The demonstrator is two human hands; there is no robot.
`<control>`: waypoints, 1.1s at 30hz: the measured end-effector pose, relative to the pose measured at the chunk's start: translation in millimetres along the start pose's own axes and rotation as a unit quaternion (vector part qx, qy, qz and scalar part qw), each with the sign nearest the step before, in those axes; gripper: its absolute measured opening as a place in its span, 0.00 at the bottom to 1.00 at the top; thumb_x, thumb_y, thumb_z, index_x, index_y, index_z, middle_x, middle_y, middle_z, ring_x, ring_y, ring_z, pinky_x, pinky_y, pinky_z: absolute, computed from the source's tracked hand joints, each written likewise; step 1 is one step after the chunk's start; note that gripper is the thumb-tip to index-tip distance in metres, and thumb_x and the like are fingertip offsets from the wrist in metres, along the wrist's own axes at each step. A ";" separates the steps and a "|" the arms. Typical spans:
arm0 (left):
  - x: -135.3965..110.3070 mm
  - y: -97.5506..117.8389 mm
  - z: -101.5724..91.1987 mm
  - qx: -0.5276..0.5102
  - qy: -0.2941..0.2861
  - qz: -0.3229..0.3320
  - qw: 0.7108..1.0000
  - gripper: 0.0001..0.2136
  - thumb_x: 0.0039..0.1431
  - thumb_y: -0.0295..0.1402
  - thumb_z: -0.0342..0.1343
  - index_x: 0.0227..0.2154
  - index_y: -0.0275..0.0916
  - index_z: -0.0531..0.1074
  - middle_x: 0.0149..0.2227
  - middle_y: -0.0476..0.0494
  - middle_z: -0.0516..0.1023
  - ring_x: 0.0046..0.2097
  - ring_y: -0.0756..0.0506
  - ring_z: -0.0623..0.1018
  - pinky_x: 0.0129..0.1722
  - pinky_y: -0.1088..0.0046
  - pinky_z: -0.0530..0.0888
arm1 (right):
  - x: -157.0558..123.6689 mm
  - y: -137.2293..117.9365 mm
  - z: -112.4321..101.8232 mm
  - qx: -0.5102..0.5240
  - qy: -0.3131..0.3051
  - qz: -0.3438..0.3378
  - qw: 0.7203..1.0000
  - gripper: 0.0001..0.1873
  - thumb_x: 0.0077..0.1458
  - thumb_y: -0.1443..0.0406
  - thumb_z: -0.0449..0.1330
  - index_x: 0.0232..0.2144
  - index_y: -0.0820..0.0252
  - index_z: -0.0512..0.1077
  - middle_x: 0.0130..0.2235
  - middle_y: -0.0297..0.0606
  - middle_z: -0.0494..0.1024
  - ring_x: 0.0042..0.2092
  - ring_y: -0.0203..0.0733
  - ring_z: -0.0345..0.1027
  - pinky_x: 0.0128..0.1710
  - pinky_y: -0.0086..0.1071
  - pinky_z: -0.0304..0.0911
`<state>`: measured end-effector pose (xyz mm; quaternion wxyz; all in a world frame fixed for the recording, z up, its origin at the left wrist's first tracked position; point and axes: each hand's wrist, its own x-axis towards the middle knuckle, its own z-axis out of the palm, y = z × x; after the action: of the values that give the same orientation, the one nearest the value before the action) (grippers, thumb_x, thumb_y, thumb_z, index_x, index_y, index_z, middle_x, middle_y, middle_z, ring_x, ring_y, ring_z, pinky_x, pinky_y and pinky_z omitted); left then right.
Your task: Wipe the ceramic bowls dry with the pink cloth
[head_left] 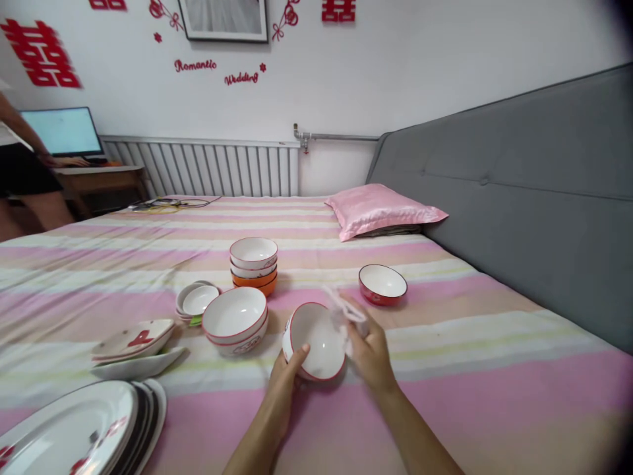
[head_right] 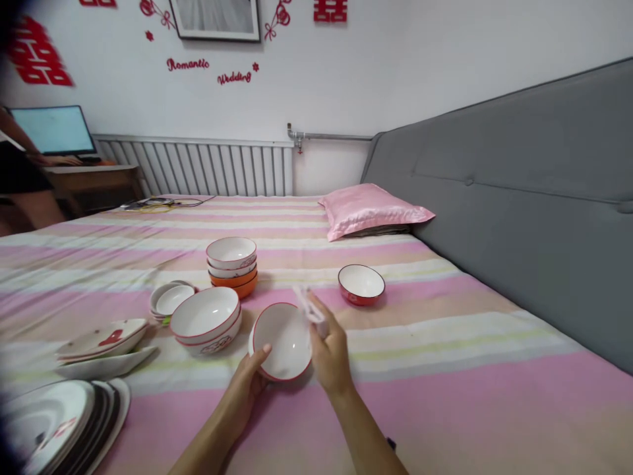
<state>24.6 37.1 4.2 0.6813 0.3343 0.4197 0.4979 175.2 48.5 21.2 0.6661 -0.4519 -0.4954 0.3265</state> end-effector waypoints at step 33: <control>1.6 0.8 -5.0 0.007 -0.062 0.005 0.998 0.25 0.51 0.45 0.62 0.48 0.32 0.71 0.40 0.36 0.79 0.40 0.41 0.78 0.40 0.68 0.72 | -21.8 -18.1 -2.4 -0.401 -0.404 -0.019 0.822 0.12 0.46 0.65 0.64 0.36 0.56 0.72 0.48 0.40 0.76 0.57 0.48 0.62 0.63 0.45 0.39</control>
<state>20.0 39.1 2.3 0.7008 0.3716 0.3788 0.4768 170.8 21.7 29.8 0.1719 -0.4973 -0.8160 0.2395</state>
